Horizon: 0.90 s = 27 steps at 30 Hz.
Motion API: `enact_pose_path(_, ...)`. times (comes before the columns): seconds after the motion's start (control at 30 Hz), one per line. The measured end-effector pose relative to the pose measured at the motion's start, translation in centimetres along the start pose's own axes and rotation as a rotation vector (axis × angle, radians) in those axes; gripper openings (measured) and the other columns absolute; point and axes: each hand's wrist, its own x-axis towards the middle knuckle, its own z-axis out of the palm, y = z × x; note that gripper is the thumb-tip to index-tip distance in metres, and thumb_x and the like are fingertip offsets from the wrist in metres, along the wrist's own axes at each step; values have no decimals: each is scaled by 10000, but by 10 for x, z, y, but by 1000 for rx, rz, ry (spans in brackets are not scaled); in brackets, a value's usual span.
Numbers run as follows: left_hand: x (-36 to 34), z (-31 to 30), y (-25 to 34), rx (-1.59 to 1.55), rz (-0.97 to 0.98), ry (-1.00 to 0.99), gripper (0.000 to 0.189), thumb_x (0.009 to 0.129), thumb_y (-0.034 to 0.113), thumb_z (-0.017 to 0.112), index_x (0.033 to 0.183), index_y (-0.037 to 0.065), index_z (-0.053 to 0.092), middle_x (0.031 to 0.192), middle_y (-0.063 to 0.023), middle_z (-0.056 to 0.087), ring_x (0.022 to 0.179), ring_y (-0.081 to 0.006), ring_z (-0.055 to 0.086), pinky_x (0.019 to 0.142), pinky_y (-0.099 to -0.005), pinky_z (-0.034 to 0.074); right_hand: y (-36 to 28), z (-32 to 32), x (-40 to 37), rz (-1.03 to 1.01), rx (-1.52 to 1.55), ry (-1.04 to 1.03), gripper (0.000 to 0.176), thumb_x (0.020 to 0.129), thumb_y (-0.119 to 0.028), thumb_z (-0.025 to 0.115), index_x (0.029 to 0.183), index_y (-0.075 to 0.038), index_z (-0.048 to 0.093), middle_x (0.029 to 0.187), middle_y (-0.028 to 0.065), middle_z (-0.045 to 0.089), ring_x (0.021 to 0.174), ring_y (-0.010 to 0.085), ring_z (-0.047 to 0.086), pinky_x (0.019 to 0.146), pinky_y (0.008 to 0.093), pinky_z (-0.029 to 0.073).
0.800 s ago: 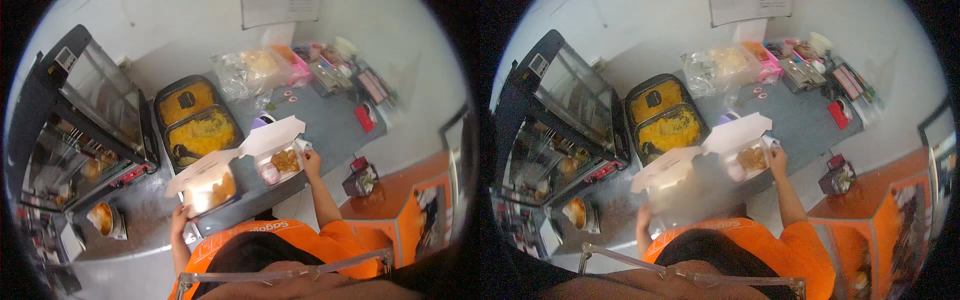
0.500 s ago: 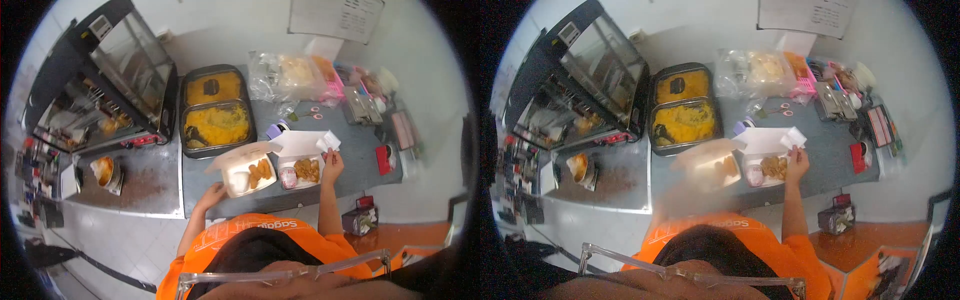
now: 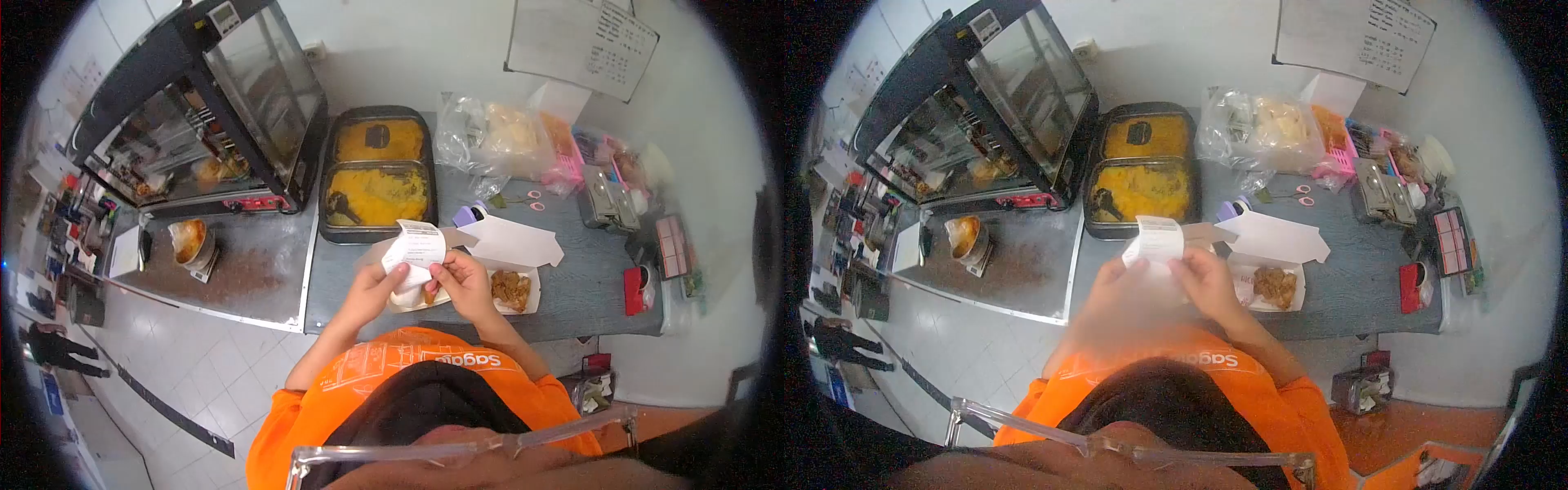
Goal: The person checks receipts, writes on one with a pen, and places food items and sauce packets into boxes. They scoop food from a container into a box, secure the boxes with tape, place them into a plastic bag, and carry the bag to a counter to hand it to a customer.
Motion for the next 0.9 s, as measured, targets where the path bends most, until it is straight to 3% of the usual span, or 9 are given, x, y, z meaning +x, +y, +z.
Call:
enact_pose_path(0.07,2,-5,5,-7,23,12,289,880,202,473,1055,-18,537,945,-40,595,843,-88,523,757,-242,419,0,0,3,53,-26,7,46,828,-22,513,824,18,536,810,76,556,673,109,537,614,215,439)
enact_pose_path(0.13,3,-6,13,-14,33,24,282,876,186,480,1062,-19,532,938,-40,598,838,-96,532,759,-247,422,4,0,10,-474,-508,176,57,810,2,522,758,23,534,877,63,497,785,116,513,712,227,409)
enact_pose_path(0.3,15,-12,21,-104,98,53,323,841,88,510,1138,-29,460,1019,-82,571,905,-136,538,777,-254,422,5,-3,13,-252,-303,188,86,768,-48,586,718,19,565,774,46,529,764,118,497,718,245,384)
enact_pose_path(0.4,24,-7,19,-94,344,164,342,834,46,489,1163,-28,431,1073,-109,539,954,-138,513,796,-250,412,-1,11,15,-64,28,178,63,806,-31,542,840,16,565,842,47,575,783,102,525,717,222,397)
enact_pose_path(0.5,28,-10,27,-105,394,103,375,812,-16,476,1182,-20,414,1116,-128,508,1006,-158,491,838,-264,394,-12,23,22,-84,69,137,280,832,-22,499,1107,-1,450,831,90,612,657,76,548,579,194,429)
enact_pose_path(0.63,37,-45,12,119,133,-18,478,770,-70,496,1226,1,373,1158,-134,480,1061,-185,466,893,-290,359,-8,27,32,15,115,129,489,831,-19,496,1269,-24,280,824,89,610,663,68,548,556,188,422)
enact_pose_path(0.73,44,-43,11,-248,11,-61,501,741,-84,529,1216,5,395,1160,-126,483,1072,-186,456,914,-295,336,-5,23,40,59,76,107,557,830,-23,498,1311,-43,217,793,79,606,630,62,534,545,183,414)
enact_pose_path(0.8,48,-27,16,2,325,57,447,748,-53,543,1181,-1,445,1133,-114,508,1049,-167,465,903,-279,337,-7,16,49,90,35,68,578,830,-27,499,1322,-53,196,771,70,601,611,57,524,541,180,411)
enact_pose_path(0.9,60,-22,17,-27,388,215,445,735,-53,548,1170,-15,462,1096,-112,508,1034,-170,477,876,-285,367,-25,-7,75,164,-99,-77,571,827,-42,510,1318,-64,220,733,52,584,596,59,513,546,188,413)
